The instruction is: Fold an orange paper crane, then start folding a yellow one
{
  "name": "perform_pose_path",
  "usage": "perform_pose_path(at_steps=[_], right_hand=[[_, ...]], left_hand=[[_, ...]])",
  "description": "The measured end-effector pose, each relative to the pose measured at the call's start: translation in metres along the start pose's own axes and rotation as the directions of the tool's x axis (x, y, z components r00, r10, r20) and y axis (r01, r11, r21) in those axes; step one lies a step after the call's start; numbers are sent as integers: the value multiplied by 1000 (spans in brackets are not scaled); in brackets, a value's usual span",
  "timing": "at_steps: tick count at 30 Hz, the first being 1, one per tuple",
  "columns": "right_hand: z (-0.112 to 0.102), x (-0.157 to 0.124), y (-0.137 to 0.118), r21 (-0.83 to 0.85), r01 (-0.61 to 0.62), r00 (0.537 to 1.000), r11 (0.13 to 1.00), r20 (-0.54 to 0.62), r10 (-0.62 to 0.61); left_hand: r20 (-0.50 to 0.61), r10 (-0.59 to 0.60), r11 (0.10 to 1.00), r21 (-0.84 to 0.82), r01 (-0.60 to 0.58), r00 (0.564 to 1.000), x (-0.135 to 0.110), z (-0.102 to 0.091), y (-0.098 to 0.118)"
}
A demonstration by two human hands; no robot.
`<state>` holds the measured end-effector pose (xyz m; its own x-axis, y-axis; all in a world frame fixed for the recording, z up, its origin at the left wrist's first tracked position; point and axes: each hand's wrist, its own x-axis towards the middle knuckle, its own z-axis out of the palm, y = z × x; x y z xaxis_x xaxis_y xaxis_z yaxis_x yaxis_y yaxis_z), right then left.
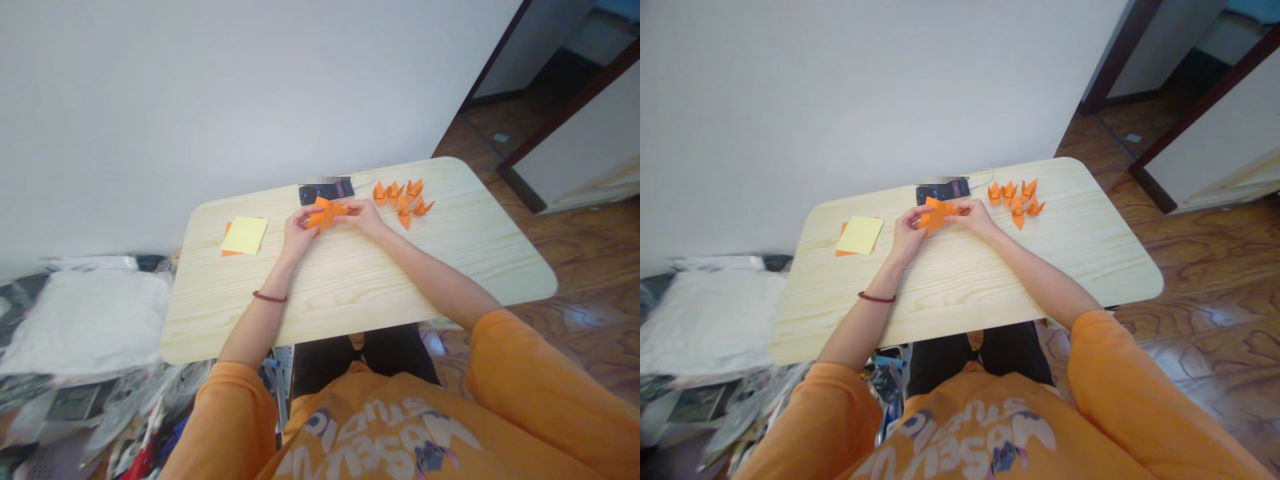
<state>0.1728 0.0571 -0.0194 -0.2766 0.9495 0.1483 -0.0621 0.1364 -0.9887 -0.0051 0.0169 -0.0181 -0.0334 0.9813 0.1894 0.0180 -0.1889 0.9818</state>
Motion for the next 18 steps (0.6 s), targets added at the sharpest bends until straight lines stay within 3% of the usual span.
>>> perform_pose_path(at_steps=[5, 12, 18], right_hand=[[-1, 0, 0, 1, -83, 996, 997, -39, 83], [0, 0, 0, -2, -88, 994, 996, -70, 87], [1, 1, 0, -33, -89, 994, 996, -69, 86]], left_hand=[[22, -35, 998, -43, 35, 999, 0, 2, -2], [-18, -57, 992, -112, 55, 998, -2, 4, 7], [-30, -85, 996, -1, 85, 996, -6, 7, 13]])
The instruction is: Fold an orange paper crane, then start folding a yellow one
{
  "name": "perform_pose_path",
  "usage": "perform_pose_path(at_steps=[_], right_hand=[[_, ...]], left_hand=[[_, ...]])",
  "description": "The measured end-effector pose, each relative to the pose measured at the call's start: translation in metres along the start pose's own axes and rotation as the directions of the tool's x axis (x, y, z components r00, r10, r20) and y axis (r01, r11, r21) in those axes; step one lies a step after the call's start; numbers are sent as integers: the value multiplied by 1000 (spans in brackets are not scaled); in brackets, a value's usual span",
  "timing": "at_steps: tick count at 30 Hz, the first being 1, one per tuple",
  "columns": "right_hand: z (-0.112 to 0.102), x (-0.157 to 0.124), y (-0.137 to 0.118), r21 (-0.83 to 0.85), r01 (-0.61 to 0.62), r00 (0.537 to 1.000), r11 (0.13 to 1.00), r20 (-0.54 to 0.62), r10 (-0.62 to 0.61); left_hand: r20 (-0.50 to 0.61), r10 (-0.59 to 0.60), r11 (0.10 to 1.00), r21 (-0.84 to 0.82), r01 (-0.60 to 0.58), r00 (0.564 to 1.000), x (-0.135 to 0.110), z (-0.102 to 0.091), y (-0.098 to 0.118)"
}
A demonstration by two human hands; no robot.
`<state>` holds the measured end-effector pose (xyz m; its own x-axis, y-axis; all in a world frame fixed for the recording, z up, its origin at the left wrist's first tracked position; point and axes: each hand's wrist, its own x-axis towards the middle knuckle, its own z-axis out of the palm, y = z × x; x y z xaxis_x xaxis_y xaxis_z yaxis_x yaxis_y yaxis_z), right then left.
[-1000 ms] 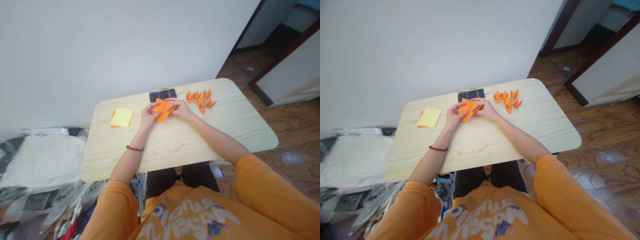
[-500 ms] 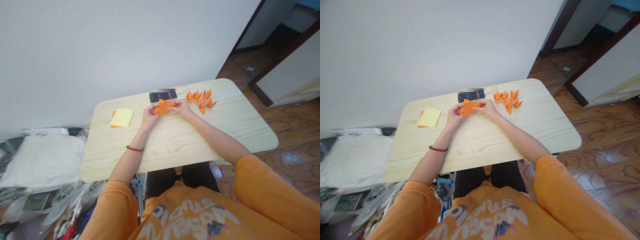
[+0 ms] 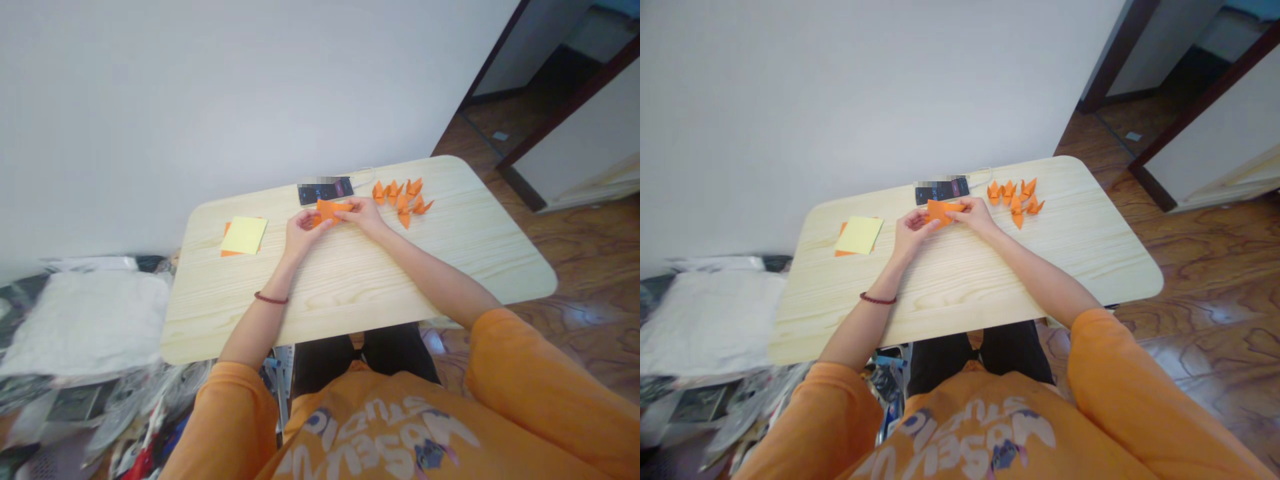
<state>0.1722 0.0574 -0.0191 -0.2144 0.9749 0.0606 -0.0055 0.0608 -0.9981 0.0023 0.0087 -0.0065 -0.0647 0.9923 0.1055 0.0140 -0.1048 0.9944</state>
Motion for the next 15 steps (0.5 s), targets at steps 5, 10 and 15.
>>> perform_pose_path(at_steps=[5, 10, 15], right_hand=[[-1, 1, 2, -16, -8, 1000, 1000, 1, 8], [0, 0, 0, 33, -8, 1000, 999, -8, 8], [1, -2, -4, 55, -13, 999, 998, -31, 15]], left_hand=[[-13, -1, 999, 46, 2, 1000, 0, 0, -2], [7, 3, 1000, -20, -2, 1000, 1, 0, -5], [6, -5, 998, -61, 6, 1000, -2, 0, -2]])
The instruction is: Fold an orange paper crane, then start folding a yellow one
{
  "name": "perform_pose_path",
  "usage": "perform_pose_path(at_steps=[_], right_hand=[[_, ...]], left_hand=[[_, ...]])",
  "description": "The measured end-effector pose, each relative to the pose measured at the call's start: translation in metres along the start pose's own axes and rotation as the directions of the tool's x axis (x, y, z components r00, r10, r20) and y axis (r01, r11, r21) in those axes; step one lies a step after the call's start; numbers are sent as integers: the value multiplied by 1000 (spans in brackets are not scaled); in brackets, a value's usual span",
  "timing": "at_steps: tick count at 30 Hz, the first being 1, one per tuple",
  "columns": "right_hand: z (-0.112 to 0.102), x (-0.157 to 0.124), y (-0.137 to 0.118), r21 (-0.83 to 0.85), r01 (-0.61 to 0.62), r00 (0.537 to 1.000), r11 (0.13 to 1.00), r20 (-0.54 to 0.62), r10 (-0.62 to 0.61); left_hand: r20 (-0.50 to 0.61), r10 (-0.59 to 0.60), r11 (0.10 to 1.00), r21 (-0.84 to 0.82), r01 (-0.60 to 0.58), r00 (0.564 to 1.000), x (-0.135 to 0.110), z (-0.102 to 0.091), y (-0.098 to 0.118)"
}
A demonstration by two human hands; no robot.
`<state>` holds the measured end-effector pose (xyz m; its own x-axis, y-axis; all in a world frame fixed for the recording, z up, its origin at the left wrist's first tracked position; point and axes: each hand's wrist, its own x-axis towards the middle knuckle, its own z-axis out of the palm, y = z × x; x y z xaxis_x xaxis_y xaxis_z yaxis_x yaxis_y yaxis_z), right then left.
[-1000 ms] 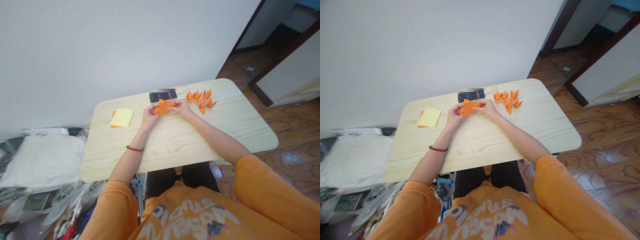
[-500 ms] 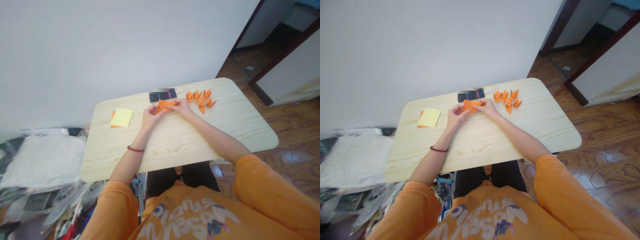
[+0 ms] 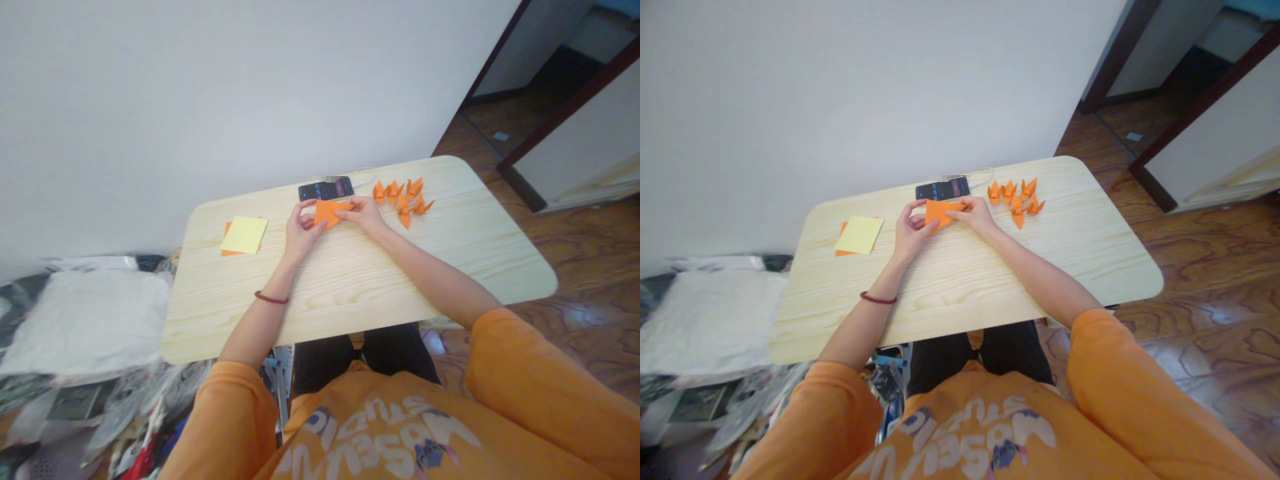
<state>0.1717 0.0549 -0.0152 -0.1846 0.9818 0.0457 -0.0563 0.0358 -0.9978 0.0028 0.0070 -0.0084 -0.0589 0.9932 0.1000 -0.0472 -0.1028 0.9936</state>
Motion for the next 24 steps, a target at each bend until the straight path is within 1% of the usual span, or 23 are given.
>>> perform_pose_path(at_steps=[6, 9, 13, 18, 24], right_hand=[[-1, -1, -2, -30, 35, 999, 999, 12, -35], [0, -1, -2, -35, 31, 999, 999, 19, -30], [0, -2, -3, -50, -2, 999, 999, 37, 4], [1, -4, -4, -29, -23, 999, 999, 46, 24], [1, -4, -4, -3, -23, 998, 1000, 51, 23]], left_hand=[[-29, -9, 999, 36, 10, 1000, 2, -2, -4], [-60, -11, 1000, -13, 10, 998, 5, -2, -7], [-134, -60, 994, -99, 47, 989, 6, -3, -6], [-176, -83, 992, -108, 65, 981, 6, -4, -5], [-199, -67, 994, -98, 48, 978, 5, -3, -4]])
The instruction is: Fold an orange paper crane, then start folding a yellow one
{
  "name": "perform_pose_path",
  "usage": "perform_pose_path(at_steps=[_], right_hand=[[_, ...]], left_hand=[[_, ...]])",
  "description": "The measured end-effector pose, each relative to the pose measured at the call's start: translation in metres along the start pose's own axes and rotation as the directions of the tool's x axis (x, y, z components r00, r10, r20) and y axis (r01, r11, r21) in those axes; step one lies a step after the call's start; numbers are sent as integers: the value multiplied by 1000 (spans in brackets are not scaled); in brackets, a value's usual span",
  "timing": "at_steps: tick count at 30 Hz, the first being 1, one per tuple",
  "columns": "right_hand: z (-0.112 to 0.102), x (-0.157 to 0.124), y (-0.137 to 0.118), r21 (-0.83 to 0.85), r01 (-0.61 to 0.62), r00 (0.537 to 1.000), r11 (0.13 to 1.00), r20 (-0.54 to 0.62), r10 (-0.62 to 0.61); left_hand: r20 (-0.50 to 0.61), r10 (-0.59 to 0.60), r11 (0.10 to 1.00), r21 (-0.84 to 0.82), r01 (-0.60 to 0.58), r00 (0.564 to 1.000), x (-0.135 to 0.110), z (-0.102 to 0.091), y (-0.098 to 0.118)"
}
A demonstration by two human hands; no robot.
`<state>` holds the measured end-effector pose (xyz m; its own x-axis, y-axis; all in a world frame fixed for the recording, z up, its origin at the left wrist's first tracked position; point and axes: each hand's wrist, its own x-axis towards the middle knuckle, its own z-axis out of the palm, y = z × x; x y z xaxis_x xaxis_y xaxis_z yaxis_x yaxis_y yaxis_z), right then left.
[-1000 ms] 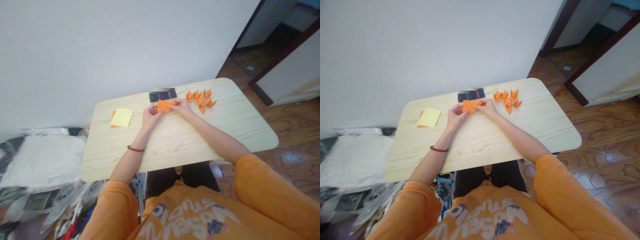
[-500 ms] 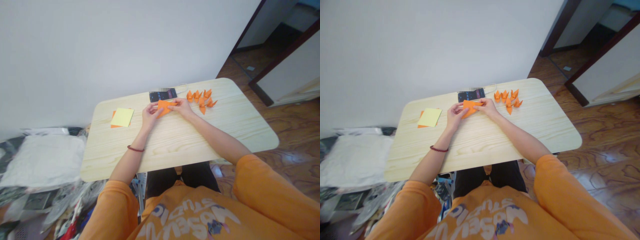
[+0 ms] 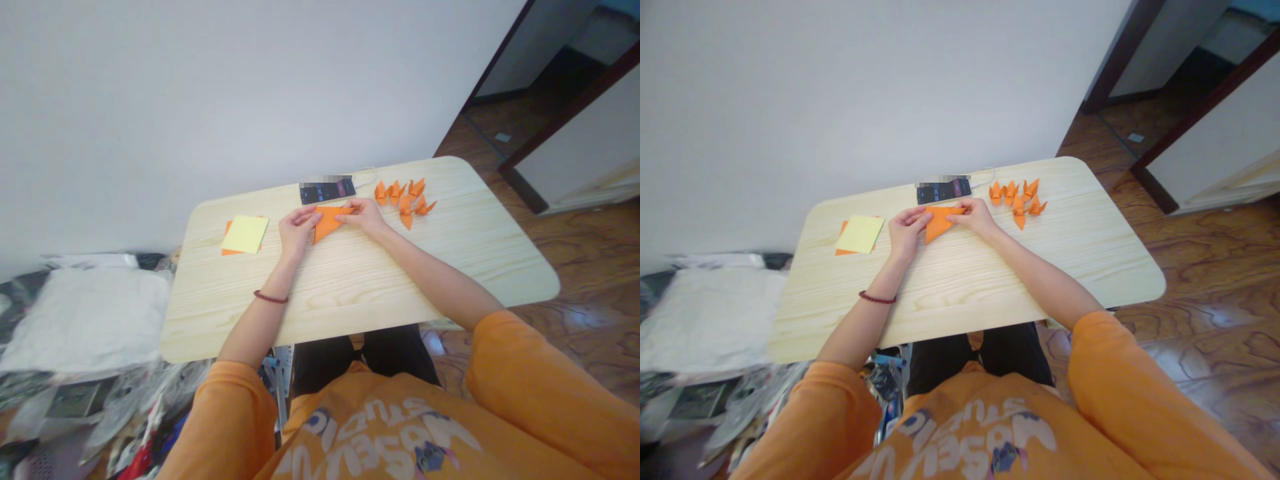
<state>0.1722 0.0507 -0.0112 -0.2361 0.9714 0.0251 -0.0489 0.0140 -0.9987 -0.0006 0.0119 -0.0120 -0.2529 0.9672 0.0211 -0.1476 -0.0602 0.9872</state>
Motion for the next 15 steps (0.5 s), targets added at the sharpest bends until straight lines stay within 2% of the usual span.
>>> perform_pose_path(at_steps=[15], right_hand=[[-3, 4, 9, -28, 17, 1000, 999, -26, -17]], left_hand=[[-11, 11, 1000, -21, -11, 1000, 0, 0, -1]])
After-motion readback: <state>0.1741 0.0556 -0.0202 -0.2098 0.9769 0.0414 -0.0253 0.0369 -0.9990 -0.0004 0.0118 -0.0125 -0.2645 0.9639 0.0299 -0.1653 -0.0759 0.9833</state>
